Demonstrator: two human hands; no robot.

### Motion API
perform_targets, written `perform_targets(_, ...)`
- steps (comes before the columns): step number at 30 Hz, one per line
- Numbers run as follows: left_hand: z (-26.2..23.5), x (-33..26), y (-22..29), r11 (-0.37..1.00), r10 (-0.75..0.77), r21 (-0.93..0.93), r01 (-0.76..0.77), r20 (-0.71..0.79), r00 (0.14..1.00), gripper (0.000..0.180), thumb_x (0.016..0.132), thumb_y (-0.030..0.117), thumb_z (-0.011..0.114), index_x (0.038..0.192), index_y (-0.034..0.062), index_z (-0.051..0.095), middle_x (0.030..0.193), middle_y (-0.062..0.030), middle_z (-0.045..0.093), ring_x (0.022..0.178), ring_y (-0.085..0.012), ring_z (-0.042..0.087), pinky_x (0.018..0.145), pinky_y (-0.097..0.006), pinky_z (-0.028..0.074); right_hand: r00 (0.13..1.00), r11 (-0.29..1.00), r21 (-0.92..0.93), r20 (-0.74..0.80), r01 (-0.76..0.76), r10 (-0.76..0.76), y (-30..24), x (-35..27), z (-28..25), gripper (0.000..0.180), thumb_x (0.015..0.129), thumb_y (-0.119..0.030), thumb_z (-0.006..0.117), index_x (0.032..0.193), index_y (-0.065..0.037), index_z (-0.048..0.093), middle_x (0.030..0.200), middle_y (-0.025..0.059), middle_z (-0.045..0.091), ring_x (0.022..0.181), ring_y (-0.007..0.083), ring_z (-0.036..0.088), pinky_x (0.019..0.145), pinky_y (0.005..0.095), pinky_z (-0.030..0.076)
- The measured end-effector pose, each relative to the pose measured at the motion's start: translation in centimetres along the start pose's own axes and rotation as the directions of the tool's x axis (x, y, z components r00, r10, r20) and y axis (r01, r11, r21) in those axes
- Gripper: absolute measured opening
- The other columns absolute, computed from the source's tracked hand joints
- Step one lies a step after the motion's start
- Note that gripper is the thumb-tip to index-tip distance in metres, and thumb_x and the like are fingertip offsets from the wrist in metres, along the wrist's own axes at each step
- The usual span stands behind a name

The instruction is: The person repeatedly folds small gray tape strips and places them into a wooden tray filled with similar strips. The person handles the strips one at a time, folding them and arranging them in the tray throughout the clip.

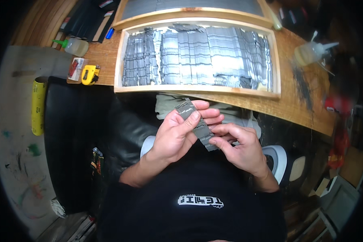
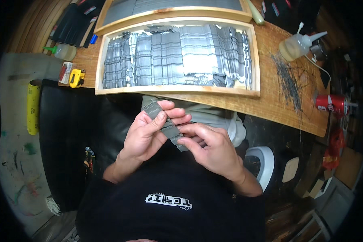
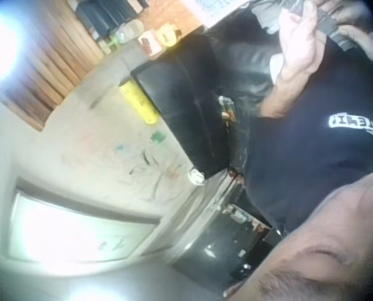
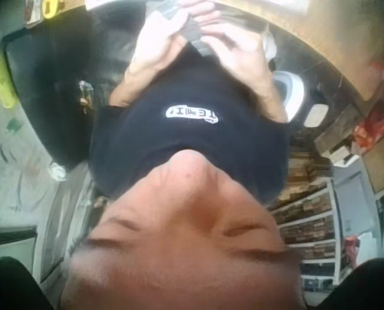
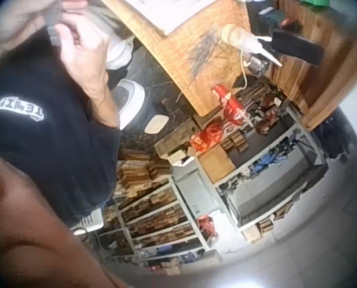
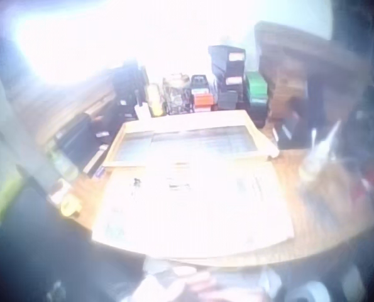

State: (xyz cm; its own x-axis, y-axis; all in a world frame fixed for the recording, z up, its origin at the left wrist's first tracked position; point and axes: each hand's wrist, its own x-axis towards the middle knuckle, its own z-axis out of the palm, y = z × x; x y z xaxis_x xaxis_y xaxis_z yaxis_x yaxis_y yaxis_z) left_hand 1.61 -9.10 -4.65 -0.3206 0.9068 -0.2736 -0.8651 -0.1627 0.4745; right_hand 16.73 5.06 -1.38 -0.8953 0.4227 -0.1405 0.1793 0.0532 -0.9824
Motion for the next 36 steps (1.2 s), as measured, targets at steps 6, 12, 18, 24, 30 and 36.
perform_targets(6, -0.5, 1.3, -2.2, 0.981, -0.173, -0.088, 0.171, -0.014, 0.985, 0.042, 0.107, 0.01, 0.059, 0.147, 0.0035, 0.048, 0.14, -0.0187, 0.064, 0.135, -0.0396, 0.059, 0.116, -0.062, 0.046, 0.958, 0.986, -0.043, 0.245, 0.162, -0.146, 4.5, -3.8, -2.9, 0.022, 0.085, 0.005, 0.079, 0.106, 0.0, 0.076, 0.097, 0.0127, 0.078, 0.081, 0.0246, 0.078, 0.071, 0.031, 0.06)
perform_targets(12, 0.3, 3.5, -4.5, 0.933, -0.357, -0.054, 0.356, 0.001, 0.934, 0.047, 0.108, 0.015, 0.058, 0.152, 0.0047, 0.044, 0.141, -0.0198, 0.061, 0.132, -0.0378, 0.061, 0.112, -0.062, 0.05, 0.991, 0.989, 0.102, 0.072, 0.107, -0.114, 7.5, -7.7, -2.1, 0.027, 0.085, 0.005, 0.081, 0.111, -0.001, 0.079, 0.091, 0.0129, 0.079, 0.081, 0.0222, 0.078, 0.072, 0.0292, 0.061)
perform_targets(18, 1.0, 5.2, -6.3, 0.886, -0.462, 0.04, 0.461, 0.019, 0.887, 0.048, 0.11, 0.021, 0.056, 0.152, 0.0006, 0.043, 0.137, -0.0226, 0.064, 0.127, -0.0352, 0.065, 0.11, -0.055, 0.053, 0.974, 0.98, 0.121, -0.181, 0.159, -0.136, 9.7, -9.8, 0.0, 0.025, 0.084, 0.002, 0.084, 0.108, 0.001, 0.08, 0.091, 0.0137, 0.08, 0.078, 0.0197, 0.078, 0.07, 0.0288, 0.061)
perform_targets(24, 0.0, 7.8, -4.2, 0.737, -0.543, 0.45, 0.505, -0.051, 0.838, 0.031, 0.101, 0.008, 0.069, 0.13, -0.002, 0.067, 0.118, -0.0198, 0.076, 0.104, -0.0299, 0.077, 0.088, -0.045, 0.066, 0.953, 0.984, 0.037, -0.256, 0.176, -0.161, 9.8, -9.1, 0.8, 0.022, 0.082, 0.001, 0.086, 0.103, 0.002, 0.08, 0.089, 0.0134, 0.08, 0.075, 0.0203, 0.077, 0.067, 0.028, 0.06)
perform_targets(30, 0.5, 5.8, -3.5, 0.778, -0.489, 0.374, 0.505, -0.144, 0.86, 0.028, 0.1, 0.01, 0.071, 0.127, 0.0013, 0.068, 0.11, -0.017, 0.077, 0.096, -0.0307, 0.078, 0.084, -0.041, 0.067, 0.975, 0.979, -0.017, -0.085, 0.204, -0.204, 9.8, -8.6, -0.1, 0.022, 0.081, 0.005, 0.082, 0.102, -0.001, 0.08, 0.091, 0.0136, 0.079, 0.079, 0.0234, 0.078, 0.07, 0.0303, 0.06)
perform_targets(36, -5.6, 2.4, -1.2, 0.867, -0.228, 0.376, 0.328, -0.287, 0.931, 0.02, 0.101, 0.009, 0.069, 0.12, 0.0021, 0.067, 0.103, -0.0155, 0.076, 0.094, -0.0313, 0.079, 0.076, -0.036, 0.068, 0.985, 0.995, -0.09, 0.169, 0.046, -0.03, 9.3, -6.2, -3.3, 0.015, 0.085, 0.006, 0.072, 0.098, 0.0, 0.076, 0.108, 0.0143, 0.072, 0.089, 0.0287, 0.073, 0.079, 0.0382, 0.058)
